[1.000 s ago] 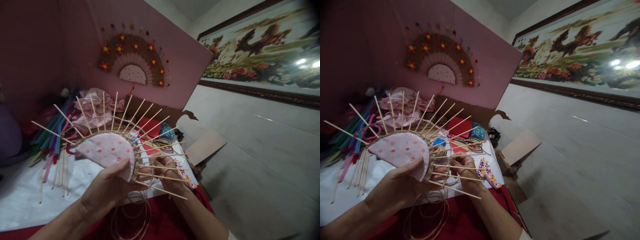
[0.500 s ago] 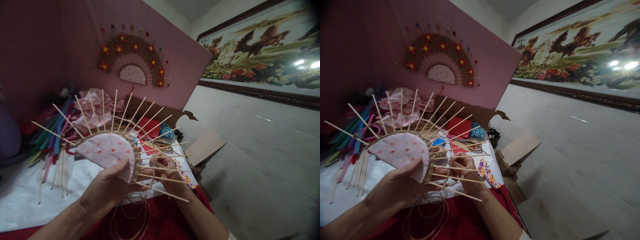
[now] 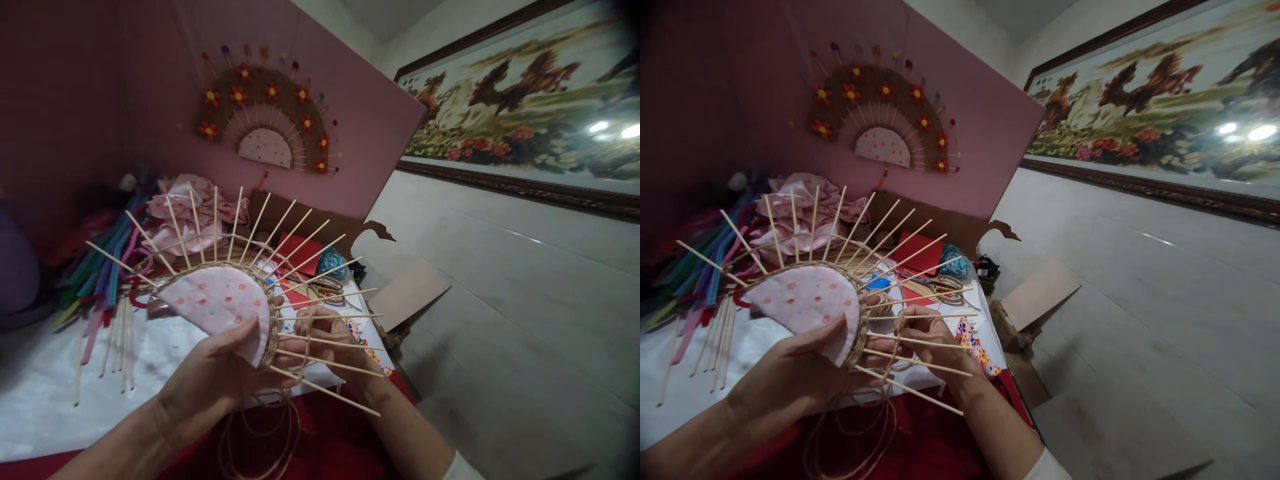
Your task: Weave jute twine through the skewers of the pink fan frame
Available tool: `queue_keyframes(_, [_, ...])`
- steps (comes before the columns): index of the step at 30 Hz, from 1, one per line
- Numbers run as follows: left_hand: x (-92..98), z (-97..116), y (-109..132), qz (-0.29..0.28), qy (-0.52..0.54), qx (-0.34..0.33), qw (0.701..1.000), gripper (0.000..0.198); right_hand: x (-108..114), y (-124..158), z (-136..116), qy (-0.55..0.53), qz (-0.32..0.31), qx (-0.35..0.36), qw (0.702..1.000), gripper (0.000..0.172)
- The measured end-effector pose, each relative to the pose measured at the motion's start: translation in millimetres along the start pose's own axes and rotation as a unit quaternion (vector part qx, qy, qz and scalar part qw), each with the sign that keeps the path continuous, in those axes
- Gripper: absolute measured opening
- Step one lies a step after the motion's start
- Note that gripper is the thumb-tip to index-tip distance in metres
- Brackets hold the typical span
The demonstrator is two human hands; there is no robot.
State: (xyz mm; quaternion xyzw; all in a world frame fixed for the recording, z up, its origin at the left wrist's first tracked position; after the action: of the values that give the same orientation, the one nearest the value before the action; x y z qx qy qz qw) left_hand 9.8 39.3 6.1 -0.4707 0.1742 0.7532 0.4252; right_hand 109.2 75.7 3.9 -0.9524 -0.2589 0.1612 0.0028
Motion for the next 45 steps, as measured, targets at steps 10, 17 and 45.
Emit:
queue_keyframes(10, [5.4, -4.4, 1.8, 0.025, 0.002, 0.021, 0.999, 0.036, 2.8, 4.1, -1.4, 0.041, -0.016, -0.008, 0.999, 0.018])
queue_keyframes(17, [-3.5, -7.5, 1.0, 0.0, 0.027, 0.033, 0.999, 0.038, -2.3, 5.6, -3.7, 0.031, -0.024, -0.001, 0.999, 0.024])
queue_keyframes(45, [-4.5, -8.6, 1.5, 0.013, -0.006, 0.042, 0.999, 0.036, -5.7, 4.3, 0.1, 0.013, -0.045, 0.003, 0.999, 0.026])
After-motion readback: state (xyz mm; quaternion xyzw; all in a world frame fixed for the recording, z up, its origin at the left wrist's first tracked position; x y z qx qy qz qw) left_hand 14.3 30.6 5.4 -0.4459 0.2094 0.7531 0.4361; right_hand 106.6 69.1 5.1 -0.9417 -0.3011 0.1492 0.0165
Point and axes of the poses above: each hand's wrist, its own y-axis away from the middle knuckle, its own x-axis out of the back of the hand, z = x × y, the point moved 9 cm from there along -y, towards the middle knuckle, and after that the axes turned 13 degrees about -z, right-handed, at the moved point
